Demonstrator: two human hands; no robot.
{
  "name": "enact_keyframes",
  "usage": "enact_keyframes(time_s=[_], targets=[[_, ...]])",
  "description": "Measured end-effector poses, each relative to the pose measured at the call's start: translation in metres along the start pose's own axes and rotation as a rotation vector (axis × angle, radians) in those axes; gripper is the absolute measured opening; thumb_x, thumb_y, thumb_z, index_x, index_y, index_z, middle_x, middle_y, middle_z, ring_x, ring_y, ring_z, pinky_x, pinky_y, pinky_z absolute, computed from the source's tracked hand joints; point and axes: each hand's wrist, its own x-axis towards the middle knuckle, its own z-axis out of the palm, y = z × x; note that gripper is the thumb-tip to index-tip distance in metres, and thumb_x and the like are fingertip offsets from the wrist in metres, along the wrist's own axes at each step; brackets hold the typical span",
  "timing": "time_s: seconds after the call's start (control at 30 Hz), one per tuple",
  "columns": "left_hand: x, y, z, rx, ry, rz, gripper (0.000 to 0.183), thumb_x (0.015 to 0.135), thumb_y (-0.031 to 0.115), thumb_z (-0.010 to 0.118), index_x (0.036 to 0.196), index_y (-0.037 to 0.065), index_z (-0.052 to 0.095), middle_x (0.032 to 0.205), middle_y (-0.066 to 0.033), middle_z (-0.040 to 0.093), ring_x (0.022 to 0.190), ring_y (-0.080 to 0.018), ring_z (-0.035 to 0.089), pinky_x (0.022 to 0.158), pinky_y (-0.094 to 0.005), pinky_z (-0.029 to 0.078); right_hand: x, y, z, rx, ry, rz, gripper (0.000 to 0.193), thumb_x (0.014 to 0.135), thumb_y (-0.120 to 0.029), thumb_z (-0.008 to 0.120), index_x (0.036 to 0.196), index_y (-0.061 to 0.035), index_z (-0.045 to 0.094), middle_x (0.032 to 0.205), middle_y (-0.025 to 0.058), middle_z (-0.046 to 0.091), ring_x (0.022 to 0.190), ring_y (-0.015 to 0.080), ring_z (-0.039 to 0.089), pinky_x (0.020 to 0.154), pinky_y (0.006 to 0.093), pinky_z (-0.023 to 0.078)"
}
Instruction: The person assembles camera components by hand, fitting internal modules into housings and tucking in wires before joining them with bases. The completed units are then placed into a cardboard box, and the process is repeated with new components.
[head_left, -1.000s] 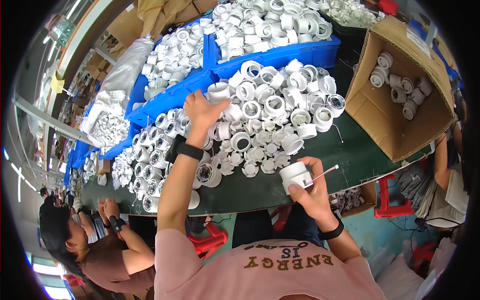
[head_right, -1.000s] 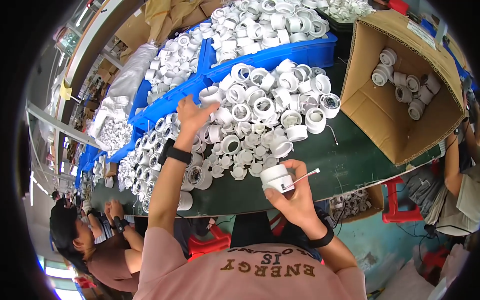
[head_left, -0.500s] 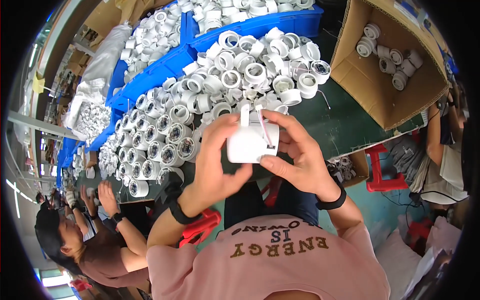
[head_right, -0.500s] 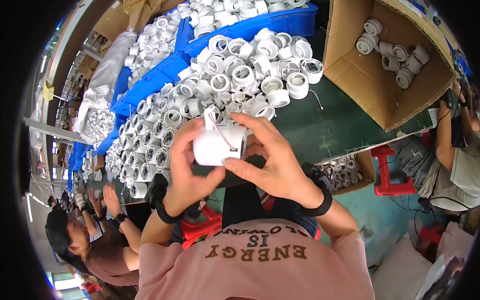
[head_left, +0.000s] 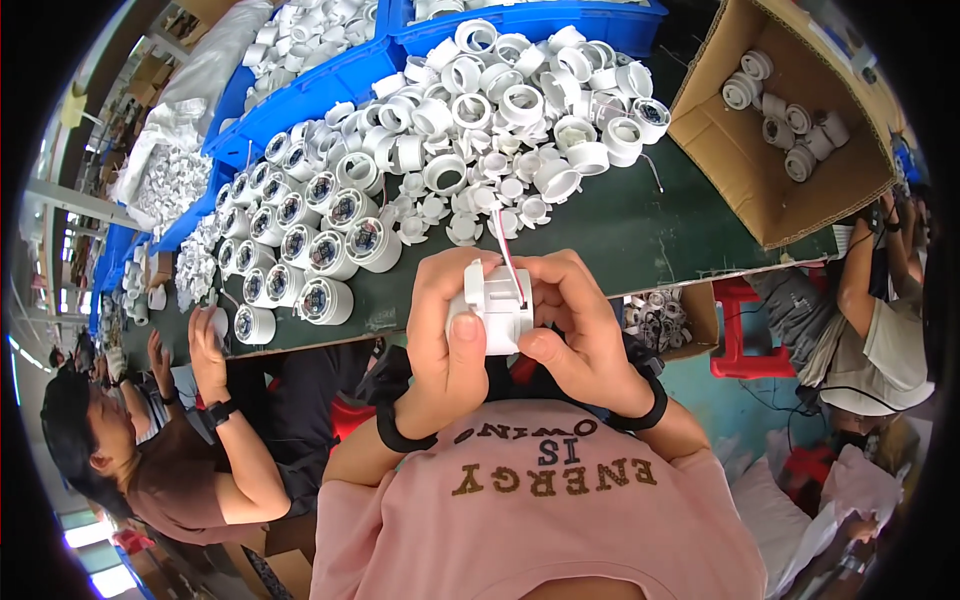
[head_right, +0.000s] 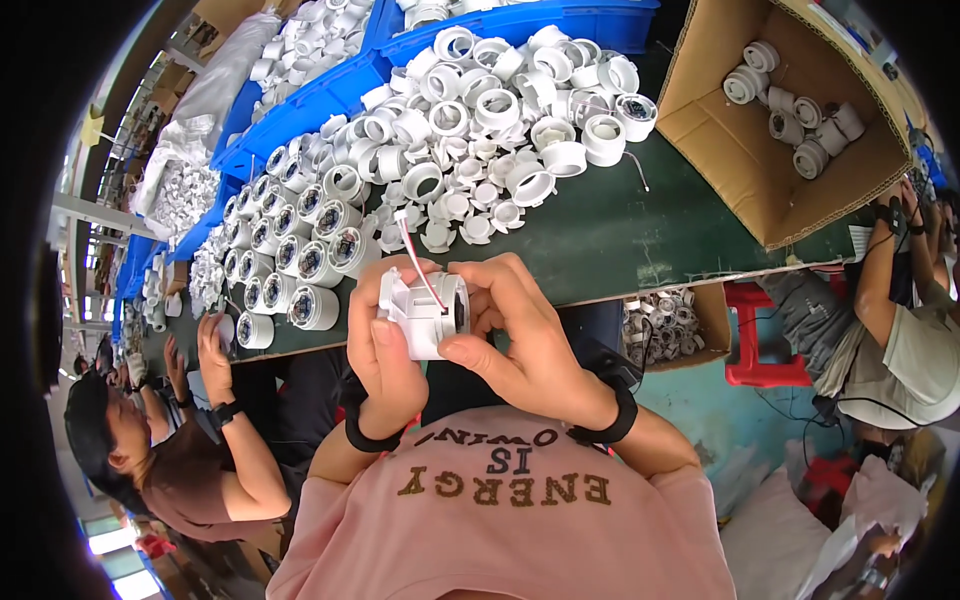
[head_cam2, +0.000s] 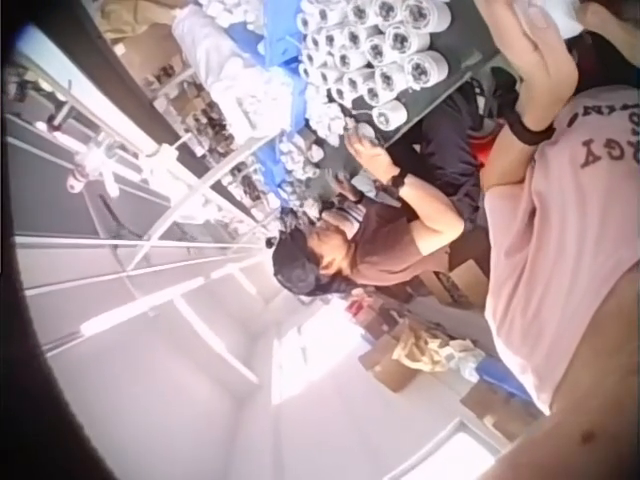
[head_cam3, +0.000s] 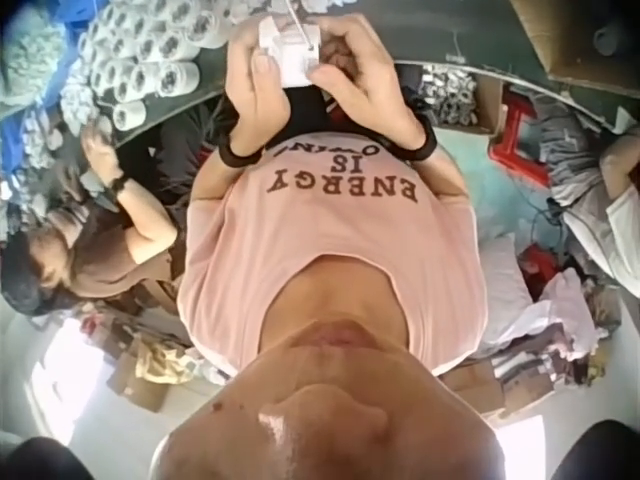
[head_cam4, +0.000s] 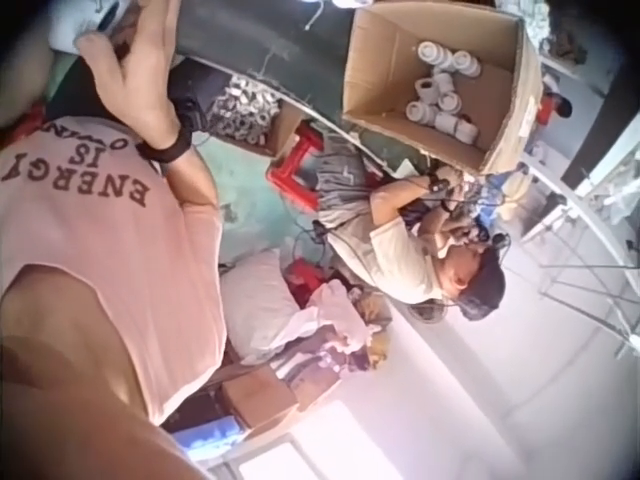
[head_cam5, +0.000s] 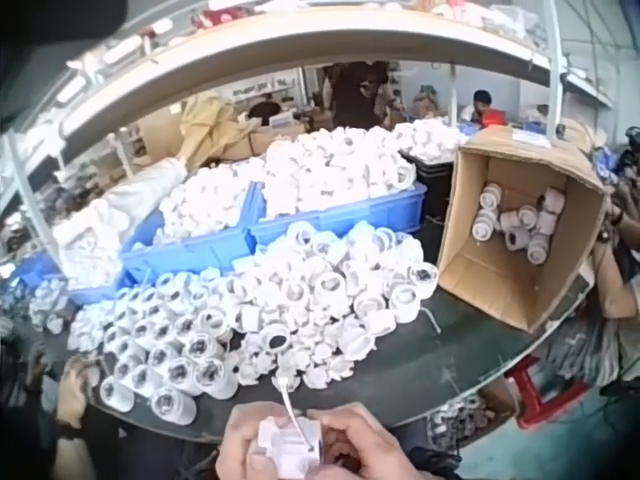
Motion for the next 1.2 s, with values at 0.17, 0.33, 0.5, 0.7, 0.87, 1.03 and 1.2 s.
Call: enact_keyframes(time_s=[0.17,0.33,0.5,0.7,0.87,1.03,1.2], targets=[[-0.004,-0.003,-0.004,0.186,-0.01,0.188,0.038,0.095,0.026,0.039,0.112,-0.006,0.05,0.105,-0.0193,0.053,0.094,-0.0281,0.052,0.081,-0.0374,0.042,-0.001,0.006,0.004,0.094,-0.048,0.06,0.056,0.088,-0.027,0.063,0.126,0.0053,0.039,0.107,0.0072,0.04,0.1,0.0162,0.053,0.079,0.0264,0.047],[-0.009,0.003,-0.02,0.12,-0.088,0.07,0.052,0.085,0.036,0.055,0.117,-0.004,0.046,0.116,-0.0209,0.042,0.105,-0.0306,0.044,0.088,-0.0398,0.038,0.003,0.006,0.012,-0.031,0.015,-0.079,0.053,0.08,-0.01,0.07,0.122,0.0055,0.043,0.103,0.0119,0.045,0.077,0.0149,0.055,0.059,0.024,0.047],[-0.03,0.016,-0.025,-0.255,0.134,-0.596,0.071,0.071,0.015,0.076,0.125,0.004,0.031,0.108,-0.0103,0.046,0.098,-0.0172,0.049,0.086,-0.0295,0.041,0.005,-0.006,0.033,-0.426,-0.02,-0.096,0.064,0.069,-0.007,0.077,0.123,0.0011,0.044,0.109,0.0136,0.045,0.071,0.017,0.054,0.057,0.0263,0.048],[-0.098,-0.016,-0.142,-0.156,0.665,-0.75,0.036,0.09,0.031,0.053,0.108,0.0,0.055,0.095,-0.0068,0.062,0.082,-0.0152,0.06,0.065,-0.0281,0.047,0.005,0.011,0.031,-0.235,-0.207,0.047,0.057,0.072,0.004,0.069,0.124,0.001,0.045,0.117,0.014,0.042,0.087,0.0159,0.056,0.067,0.0247,0.051],[-0.114,-0.077,-0.224,0.517,0.702,-0.699,0.038,0.091,0.032,0.052,0.104,-0.002,0.062,0.093,-0.0082,0.062,0.084,-0.0148,0.055,0.067,-0.0299,0.047,0.004,0.014,0.003,-0.286,-0.182,0.084,0.039,0.077,0.004,0.065,0.113,-0.0001,0.052,0.106,0.0113,0.049,0.072,0.0117,0.059,0.061,0.0219,0.05],[-0.114,-0.125,-0.303,1.112,0.683,-0.546,0.054,0.089,0.044,0.051,0.102,-0.007,0.063,0.088,-0.0215,0.066,0.079,-0.0279,0.06,0.073,-0.0388,0.046,0.024,0.004,-0.045,-0.439,-0.035,0.089,0.033,0.079,-0.001,0.065,0.11,-0.0009,0.054,0.105,0.0101,0.049,0.075,0.012,0.059,0.06,0.0244,0.049],[-0.079,-0.167,-0.337,0.947,0.701,-0.728,0.055,0.088,0.047,0.054,0.095,-0.007,0.064,0.083,-0.0175,0.065,0.071,-0.0234,0.056,0.068,-0.0363,0.045,0.044,0.01,-0.17,-0.81,0.516,0.046,0.031,0.084,-0.013,0.062,0.11,0.0006,0.055,0.093,0.0073,0.06,0.077,0.0113,0.056,0.066,0.0252,0.048]])
